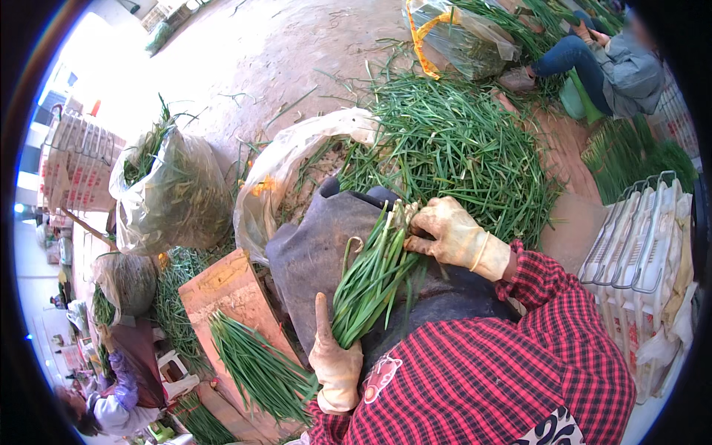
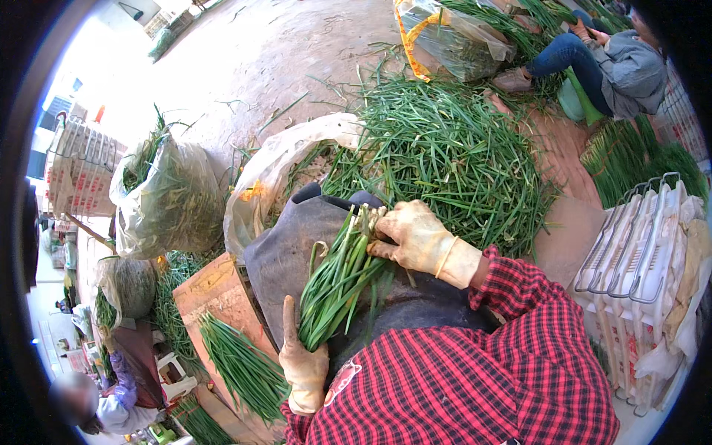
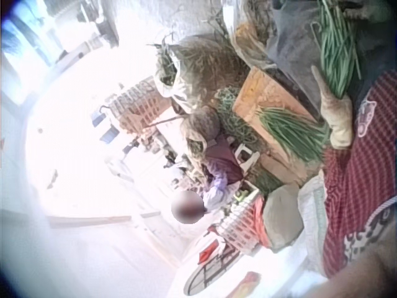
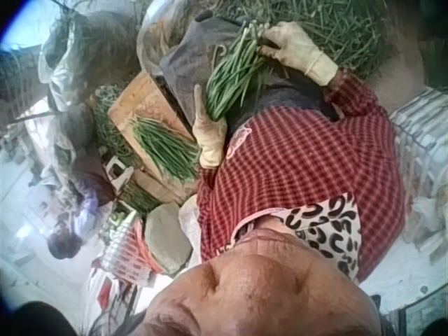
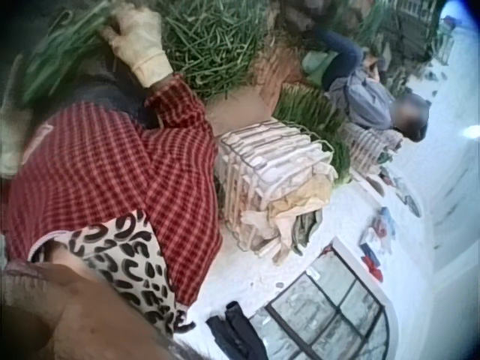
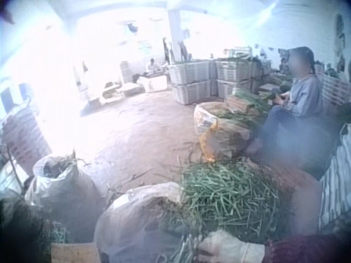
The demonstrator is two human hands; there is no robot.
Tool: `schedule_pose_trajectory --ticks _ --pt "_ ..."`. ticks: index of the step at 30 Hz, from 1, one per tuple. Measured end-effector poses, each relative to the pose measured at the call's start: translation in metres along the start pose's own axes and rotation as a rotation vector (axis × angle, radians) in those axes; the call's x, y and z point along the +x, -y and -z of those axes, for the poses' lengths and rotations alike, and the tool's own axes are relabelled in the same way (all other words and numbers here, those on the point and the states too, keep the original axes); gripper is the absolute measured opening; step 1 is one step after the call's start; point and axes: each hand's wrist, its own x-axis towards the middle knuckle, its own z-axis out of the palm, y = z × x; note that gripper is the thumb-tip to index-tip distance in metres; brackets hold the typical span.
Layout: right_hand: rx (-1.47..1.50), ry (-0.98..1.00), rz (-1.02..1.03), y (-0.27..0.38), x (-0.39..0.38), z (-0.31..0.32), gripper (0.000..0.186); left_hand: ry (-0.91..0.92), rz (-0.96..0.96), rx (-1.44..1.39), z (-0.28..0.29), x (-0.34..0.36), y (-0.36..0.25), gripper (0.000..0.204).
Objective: The person sorts and bundles green onions by hand, removing loose leaves and tying a bunch with a red plastic tie.
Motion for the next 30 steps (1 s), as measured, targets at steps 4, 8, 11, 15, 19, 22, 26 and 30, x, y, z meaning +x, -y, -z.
schedule_pose_trajectory --ticks 4,8,11,15,19,22,26,30 --pt "0.038 0.106 -0.142 -0.004 -0.014 -0.007 0.027 0.048 0.07 -0.064 0.0 -0.005 -0.009 0.086" --pt "0.346 0.215 -0.377 0.005 -0.014 -0.003 0.03 0.064 0.035 0.002 -0.002 -0.008 -0.005 0.086" --pt "0.56 0.329 -0.448 0.009 -0.01 0.009 0.036 0.082 -0.001 0.088 -0.002 -0.008 -0.011 0.087" --pt "0.87 0.499 -0.626 0.009 -0.003 0.008 0.043 0.064 -0.057 0.119 -0.003 -0.009 -0.009 0.09" --pt "0.703 0.434 -0.687 0.017 -0.003 0.003 0.041 0.069 -0.055 0.166 -0.004 -0.009 -0.009 0.092" --pt "-0.087 0.134 -0.236 -0.005 -0.015 -0.02 0.02 0.076 -0.085 0.219 -0.006 -0.01 -0.007 0.093" --pt "-0.25 0.056 -0.626 -0.106 -0.009 -0.004 0.021 0.077 -0.132 0.275 -0.007 -0.011 -0.008 0.093" --pt "-0.636 -0.062 -0.437 -0.079 -0.01 0.037 0.049 0.086 -0.135 0.357 -0.006 -0.013 -0.006 0.094"
